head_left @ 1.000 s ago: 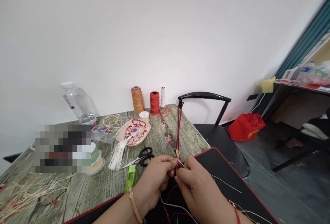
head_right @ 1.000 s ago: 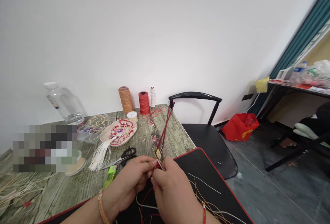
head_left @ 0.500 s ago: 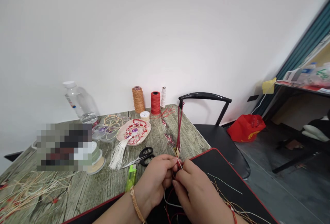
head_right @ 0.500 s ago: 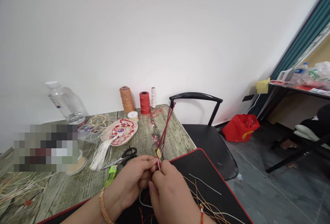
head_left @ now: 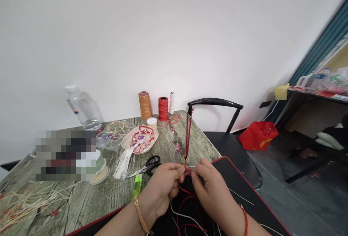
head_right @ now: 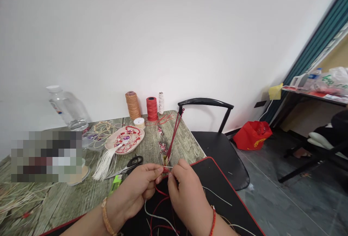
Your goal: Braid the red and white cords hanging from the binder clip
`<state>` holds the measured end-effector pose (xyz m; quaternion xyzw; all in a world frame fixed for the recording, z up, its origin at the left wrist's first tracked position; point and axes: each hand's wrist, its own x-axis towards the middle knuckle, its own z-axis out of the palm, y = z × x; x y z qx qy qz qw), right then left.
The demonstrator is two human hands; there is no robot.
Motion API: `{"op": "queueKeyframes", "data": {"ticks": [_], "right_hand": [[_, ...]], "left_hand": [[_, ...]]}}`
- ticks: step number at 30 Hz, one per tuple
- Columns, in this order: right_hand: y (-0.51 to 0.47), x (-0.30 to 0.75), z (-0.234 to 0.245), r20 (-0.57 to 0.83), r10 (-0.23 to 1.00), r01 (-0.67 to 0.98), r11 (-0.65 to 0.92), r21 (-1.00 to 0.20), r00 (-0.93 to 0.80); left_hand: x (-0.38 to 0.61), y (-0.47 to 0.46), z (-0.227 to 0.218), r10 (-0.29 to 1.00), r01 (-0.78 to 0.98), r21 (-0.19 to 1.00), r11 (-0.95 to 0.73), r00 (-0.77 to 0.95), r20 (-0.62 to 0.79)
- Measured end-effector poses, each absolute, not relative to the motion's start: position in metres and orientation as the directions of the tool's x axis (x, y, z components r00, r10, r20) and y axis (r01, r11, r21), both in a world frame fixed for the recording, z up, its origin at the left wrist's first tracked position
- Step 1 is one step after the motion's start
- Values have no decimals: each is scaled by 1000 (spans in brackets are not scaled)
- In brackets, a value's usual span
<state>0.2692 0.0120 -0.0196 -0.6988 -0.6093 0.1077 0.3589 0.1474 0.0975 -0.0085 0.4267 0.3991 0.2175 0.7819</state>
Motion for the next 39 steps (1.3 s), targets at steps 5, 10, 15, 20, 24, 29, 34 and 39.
{"op": "queueKeyframes", "data": {"ticks": [5,10,15,20,24,29,34,39], "right_hand": [[15,275,-26,255,922,698,-22,-716,290],[19,278,-30,189,914,603,-73,-794,359],[19,275,-26,147,924,506,-56,-861,353],[19,273,-27,133,931,478,-49,-877,339],[20,275,-31,108,926,468,-81,-880,363],[20,274,-30,19,943,412,-128,-902,333],[18,275,-25,-53,942,377,-184,-908,331],[9,277,-10,304,907,686,24,-727,290]], "left_hand": [[148,92,-11,732,-27,866,499,547,-405],[150,85,-17,774,-107,864,492,508,-378],[149,83,-18,773,-189,823,535,502,-387],[147,86,-15,763,-218,800,559,511,-395],[148,87,-16,743,-195,797,572,535,-402],[149,89,-17,756,-159,824,544,519,-399],[149,91,-18,811,-123,883,452,469,-350],[148,92,-14,854,-88,926,367,427,-298]]}}
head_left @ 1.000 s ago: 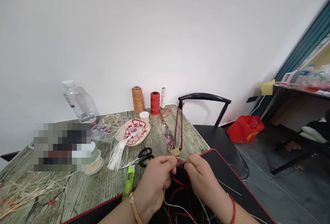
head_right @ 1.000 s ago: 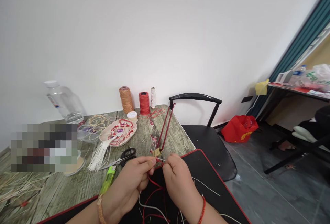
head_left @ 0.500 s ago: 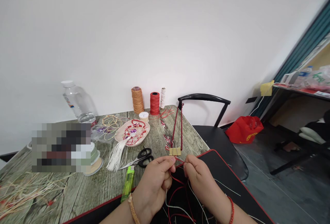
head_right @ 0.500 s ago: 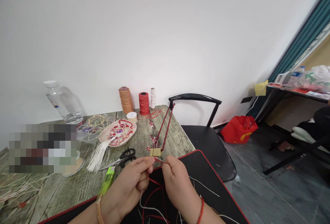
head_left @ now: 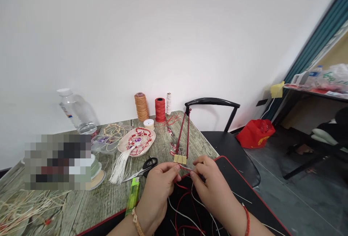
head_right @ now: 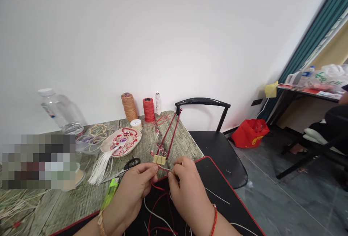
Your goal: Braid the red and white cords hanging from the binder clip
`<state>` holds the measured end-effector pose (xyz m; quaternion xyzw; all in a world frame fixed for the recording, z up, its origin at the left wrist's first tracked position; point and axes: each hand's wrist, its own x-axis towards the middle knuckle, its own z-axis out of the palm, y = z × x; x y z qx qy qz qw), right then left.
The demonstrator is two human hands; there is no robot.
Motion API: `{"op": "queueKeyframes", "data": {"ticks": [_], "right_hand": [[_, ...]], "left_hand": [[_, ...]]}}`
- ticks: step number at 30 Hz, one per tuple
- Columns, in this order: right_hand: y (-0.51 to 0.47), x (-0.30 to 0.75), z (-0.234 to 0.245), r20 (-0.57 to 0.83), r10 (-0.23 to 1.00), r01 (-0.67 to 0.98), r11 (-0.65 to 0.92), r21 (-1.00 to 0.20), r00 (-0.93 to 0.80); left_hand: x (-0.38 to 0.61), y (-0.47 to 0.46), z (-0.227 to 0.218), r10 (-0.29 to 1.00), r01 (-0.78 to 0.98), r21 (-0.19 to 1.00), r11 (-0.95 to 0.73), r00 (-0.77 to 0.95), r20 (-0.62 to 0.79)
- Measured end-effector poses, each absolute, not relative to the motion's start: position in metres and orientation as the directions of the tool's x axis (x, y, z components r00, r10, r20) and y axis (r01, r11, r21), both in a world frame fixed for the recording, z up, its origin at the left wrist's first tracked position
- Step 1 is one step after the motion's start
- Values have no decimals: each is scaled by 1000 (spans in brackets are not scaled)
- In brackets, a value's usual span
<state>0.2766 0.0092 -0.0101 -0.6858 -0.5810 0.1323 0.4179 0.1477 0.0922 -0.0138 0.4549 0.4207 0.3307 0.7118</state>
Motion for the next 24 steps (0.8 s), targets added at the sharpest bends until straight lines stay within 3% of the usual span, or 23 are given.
{"op": "queueKeyframes", "data": {"ticks": [3,9,15,20,24], "right_hand": [[7,275,-4,331,896,715,21,-699,297],[20,271,-9,146,909,551,-103,-828,390],[23,271,-8,163,914,486,-42,-873,373],[25,269,-14,-23,902,285,-161,-945,431],[30,265,-21,-40,858,262,-200,-944,512]], "left_hand": [[148,92,-13,874,-51,949,311,409,-265],[150,89,-16,885,-31,966,258,408,-224],[150,90,-20,899,22,988,152,413,-147],[149,91,-21,896,88,993,73,431,-104],[147,91,-22,894,113,993,31,441,-79]]}}
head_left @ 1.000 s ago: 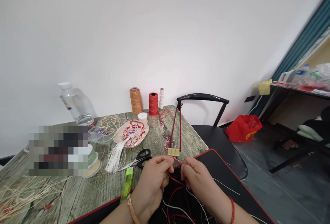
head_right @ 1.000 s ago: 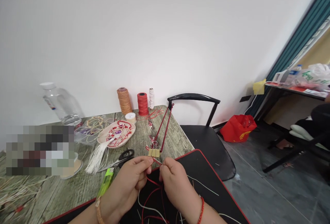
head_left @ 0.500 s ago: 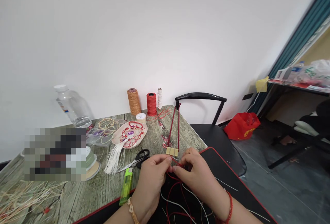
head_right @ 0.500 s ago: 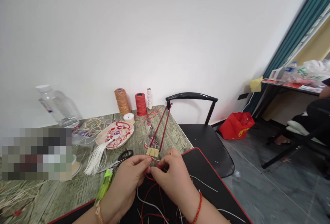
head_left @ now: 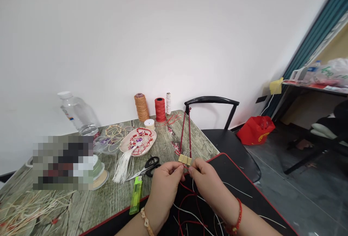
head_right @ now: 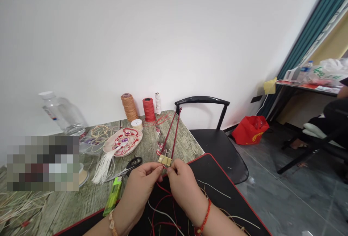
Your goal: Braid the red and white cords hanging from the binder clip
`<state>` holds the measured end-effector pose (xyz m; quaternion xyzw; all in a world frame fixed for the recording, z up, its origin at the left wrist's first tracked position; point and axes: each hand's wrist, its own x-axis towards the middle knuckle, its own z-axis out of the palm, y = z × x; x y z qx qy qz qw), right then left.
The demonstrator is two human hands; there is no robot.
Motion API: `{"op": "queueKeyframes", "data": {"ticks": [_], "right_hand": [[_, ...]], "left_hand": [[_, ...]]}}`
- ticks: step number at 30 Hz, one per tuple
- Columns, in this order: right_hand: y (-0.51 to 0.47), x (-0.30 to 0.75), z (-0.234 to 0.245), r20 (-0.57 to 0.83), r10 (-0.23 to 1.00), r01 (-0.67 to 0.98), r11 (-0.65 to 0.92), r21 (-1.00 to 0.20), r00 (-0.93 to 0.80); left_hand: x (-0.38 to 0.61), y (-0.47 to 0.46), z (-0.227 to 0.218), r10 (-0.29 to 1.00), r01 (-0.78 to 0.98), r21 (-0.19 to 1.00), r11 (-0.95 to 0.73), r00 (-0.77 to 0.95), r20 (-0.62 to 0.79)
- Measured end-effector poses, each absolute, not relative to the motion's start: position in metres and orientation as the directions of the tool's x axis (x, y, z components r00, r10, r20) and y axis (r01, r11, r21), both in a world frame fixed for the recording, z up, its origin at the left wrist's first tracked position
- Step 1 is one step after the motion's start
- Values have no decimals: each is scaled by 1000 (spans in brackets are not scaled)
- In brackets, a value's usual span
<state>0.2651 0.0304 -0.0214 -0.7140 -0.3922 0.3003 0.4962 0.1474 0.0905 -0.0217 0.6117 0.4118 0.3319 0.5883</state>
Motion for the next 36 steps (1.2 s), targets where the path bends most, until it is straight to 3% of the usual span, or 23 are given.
{"op": "queueKeyframes", "data": {"ticks": [8,15,19,36], "right_hand": [[34,260,-30,-77,811,67,-142,-988,580],[33,253,-22,-322,801,-311,-179,-933,504],[32,249,-17,-375,807,-451,-154,-879,455],[32,243,-30,-306,764,-554,80,-828,568]], "left_hand": [[146,91,-26,891,152,988,-26,451,-46],[146,90,-26,900,195,977,-87,437,-7],[146,88,-23,899,196,976,-97,439,2],[147,85,-17,909,211,971,-111,416,13]]}}
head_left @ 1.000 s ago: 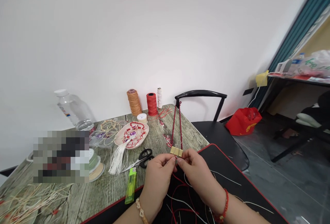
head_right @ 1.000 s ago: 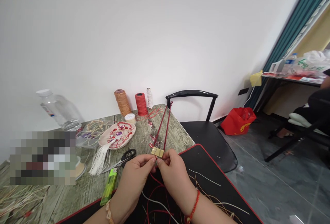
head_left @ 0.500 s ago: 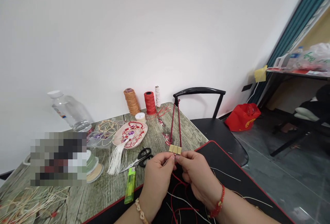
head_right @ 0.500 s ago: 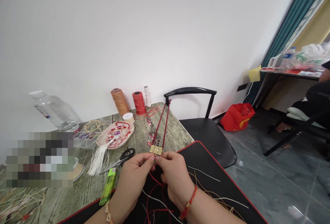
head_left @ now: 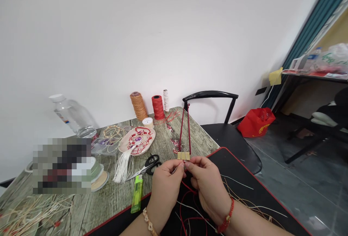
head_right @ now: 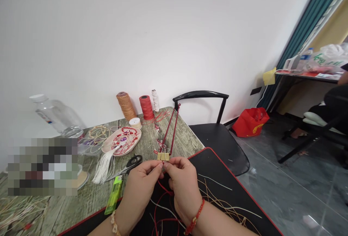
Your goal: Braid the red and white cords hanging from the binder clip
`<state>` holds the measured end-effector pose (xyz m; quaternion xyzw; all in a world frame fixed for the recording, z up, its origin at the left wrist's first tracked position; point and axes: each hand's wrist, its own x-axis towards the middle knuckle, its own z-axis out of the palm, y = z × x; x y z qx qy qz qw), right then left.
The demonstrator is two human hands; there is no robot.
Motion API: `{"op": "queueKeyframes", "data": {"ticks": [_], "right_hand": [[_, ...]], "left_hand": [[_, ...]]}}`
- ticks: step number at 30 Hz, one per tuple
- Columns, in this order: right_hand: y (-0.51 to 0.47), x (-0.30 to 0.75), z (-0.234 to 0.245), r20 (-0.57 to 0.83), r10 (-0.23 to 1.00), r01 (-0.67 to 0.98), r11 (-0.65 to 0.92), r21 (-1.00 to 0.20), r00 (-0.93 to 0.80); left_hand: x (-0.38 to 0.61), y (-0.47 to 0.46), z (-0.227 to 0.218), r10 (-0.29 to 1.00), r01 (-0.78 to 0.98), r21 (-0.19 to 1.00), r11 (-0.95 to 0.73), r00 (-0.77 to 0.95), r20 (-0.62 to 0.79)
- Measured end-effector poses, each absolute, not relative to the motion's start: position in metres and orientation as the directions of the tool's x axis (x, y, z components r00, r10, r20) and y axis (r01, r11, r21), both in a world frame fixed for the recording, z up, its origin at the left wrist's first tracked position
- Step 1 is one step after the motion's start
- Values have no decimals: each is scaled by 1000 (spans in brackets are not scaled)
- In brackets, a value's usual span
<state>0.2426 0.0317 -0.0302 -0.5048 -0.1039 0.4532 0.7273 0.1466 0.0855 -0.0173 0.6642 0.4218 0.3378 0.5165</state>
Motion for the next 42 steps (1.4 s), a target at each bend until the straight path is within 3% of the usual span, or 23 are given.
{"op": "queueKeyframes", "data": {"ticks": [25,42], "right_hand": [[32,242,-27,-415,816,-584,-121,-803,402],[33,247,-25,-388,838,-621,-78,-780,383]], "left_hand": [[143,83,-19,884,254,946,-201,463,64],[144,85,-19,881,247,959,-138,474,5]]}}
